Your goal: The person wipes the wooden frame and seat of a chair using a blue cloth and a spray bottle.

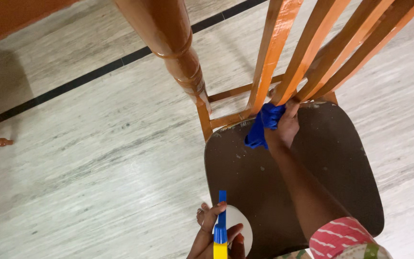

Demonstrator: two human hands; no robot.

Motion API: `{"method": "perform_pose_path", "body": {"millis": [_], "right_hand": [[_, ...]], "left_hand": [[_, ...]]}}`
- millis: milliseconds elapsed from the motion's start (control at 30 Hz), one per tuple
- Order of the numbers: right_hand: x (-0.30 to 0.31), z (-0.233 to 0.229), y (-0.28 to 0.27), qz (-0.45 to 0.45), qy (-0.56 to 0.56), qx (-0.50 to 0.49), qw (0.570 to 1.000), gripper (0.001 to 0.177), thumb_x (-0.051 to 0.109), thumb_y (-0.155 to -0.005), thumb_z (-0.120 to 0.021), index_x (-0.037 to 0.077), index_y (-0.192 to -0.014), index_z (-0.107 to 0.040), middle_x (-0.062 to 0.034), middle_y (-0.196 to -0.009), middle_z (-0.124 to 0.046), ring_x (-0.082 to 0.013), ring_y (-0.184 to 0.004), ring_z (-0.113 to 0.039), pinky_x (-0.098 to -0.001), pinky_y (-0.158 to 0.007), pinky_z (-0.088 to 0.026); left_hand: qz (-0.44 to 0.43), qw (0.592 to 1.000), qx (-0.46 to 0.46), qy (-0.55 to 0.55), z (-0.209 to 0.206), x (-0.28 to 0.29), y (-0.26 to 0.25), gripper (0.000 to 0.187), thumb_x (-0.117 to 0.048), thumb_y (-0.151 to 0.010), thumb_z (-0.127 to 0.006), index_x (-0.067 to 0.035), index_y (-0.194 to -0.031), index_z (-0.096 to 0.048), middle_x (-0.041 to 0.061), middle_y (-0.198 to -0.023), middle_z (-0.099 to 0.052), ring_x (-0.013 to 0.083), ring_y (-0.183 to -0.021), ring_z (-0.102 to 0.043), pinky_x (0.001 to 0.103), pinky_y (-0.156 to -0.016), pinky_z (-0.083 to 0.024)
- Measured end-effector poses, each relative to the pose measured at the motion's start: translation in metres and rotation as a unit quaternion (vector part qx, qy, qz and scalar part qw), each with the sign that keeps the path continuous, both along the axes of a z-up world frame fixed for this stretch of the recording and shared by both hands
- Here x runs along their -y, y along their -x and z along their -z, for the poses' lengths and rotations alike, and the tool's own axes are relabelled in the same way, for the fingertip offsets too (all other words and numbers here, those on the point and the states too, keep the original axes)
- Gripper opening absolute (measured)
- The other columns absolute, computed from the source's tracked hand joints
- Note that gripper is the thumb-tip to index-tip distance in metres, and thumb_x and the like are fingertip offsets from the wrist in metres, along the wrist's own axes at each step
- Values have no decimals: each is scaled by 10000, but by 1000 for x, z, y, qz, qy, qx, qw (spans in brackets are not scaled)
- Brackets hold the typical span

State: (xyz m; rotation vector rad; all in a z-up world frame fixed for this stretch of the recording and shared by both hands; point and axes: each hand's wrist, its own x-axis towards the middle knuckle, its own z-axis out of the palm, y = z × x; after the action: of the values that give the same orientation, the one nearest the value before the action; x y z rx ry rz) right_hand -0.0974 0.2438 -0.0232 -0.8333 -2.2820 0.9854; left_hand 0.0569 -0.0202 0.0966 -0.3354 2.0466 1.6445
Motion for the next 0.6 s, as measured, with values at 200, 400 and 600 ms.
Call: {"method": "perform_pose_path", "body": {"millis": [200, 400, 600], "right_hand": [[-8, 6, -2, 10, -14, 225, 974, 683, 183, -794, -857, 88, -1293, -401, -240, -1125, -666, -442, -1042, -668, -509, -894, -537], [-10, 0, 5, -6, -28, 353, 935, 718, 171, -797, -804, 88, -1370, -378, -235, -1088, -705, -422, -1035, -695, -499, -920, -551], [1, -23, -1, 3, 18, 352, 936, 667, 309, -824, -832, 116, -1334, -446, -224, -1121, -711, -414, -1024, -711, -505, -907, -562]], "left_hand": [[-6, 998, 54, -33, 13, -5, -5, 600, 30, -812, -678, -194, -1364, -611, 113, -1163, -723, 168, -828, -791, 299, -764, -627], [-28, 983, 155, -89, 30, 3, 2, 621, 34, -810, -684, -225, -1369, -605, 121, -1154, -716, 171, -836, -783, 303, -771, -625], [-45, 962, 232, -136, 39, 11, 4, 644, 37, -809, -689, -256, -1375, -600, 128, -1145, -708, 173, -844, -775, 307, -778, -623]]}}
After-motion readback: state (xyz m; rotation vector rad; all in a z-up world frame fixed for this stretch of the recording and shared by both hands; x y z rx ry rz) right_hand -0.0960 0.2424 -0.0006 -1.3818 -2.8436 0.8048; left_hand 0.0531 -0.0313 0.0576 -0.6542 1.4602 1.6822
